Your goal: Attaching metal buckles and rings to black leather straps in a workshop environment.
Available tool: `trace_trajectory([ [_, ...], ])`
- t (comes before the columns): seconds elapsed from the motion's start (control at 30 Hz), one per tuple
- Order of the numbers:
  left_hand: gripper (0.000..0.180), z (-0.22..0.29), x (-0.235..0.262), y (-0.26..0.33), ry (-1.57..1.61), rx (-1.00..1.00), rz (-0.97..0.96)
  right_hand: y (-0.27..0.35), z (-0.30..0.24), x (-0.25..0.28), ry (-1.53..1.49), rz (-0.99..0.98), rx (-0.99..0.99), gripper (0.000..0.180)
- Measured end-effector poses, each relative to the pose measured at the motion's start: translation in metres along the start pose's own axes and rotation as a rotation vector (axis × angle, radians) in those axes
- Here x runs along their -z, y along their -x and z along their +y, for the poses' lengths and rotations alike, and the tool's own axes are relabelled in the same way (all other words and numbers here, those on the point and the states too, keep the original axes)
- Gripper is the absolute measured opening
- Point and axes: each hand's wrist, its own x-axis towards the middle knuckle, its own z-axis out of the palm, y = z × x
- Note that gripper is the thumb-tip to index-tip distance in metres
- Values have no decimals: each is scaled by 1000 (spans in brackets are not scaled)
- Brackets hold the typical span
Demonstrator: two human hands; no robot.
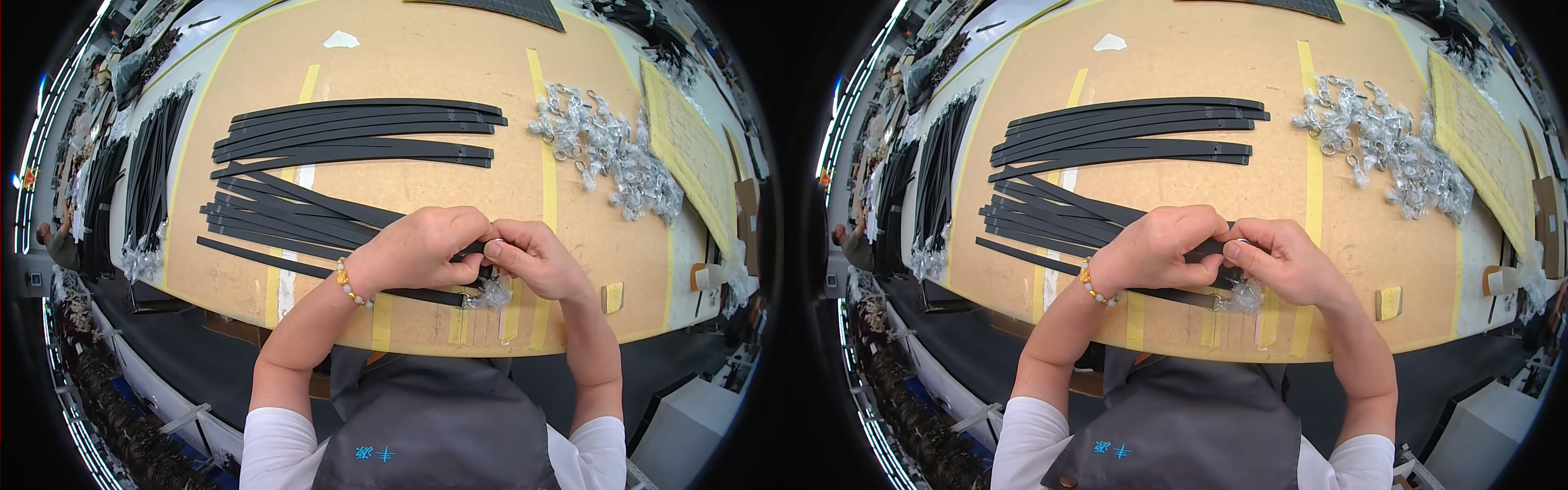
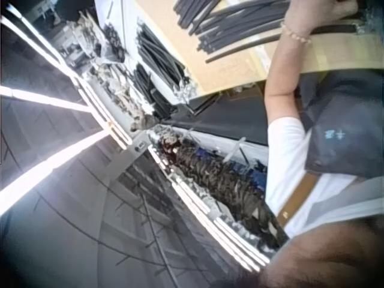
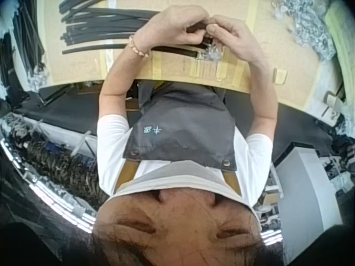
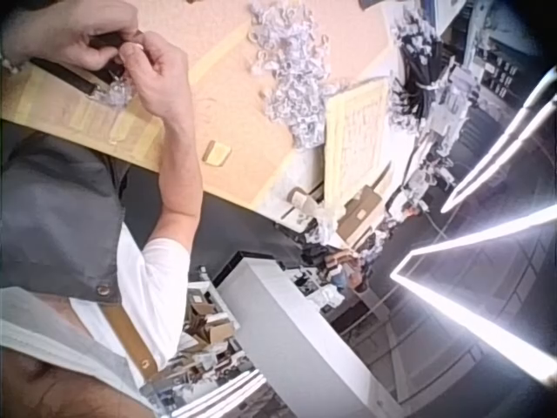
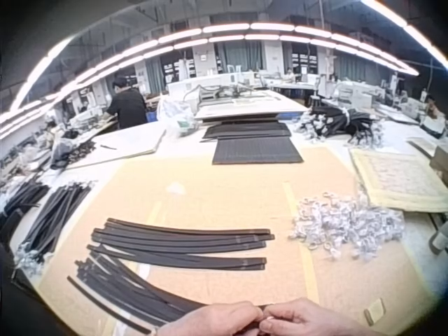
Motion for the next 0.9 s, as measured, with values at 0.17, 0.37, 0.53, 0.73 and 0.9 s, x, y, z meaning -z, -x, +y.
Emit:
trace_trajectory([
  [0.17, 28, -2, -4, 1, 124, 57, 10, -3, 7, -11, -81, 116, 74, 21],
  [0.37, 39, 9, 4, 0, 275, 143, -10, -3, 7, -22, -20, 185, 175, 14],
  [0.53, 41, 10, 3, 1, 368, 207, -37, -1, 11, -26, -27, 203, 202, 13],
  [0.73, 38, 11, 8, 2, 529, 230, -54, 0, 9, -20, -190, 89, 202, 21],
  [0.9, 35, 19, 22, 2, 622, 287, 44, 2, 11, -1, -370, -157, 198, 33],
])
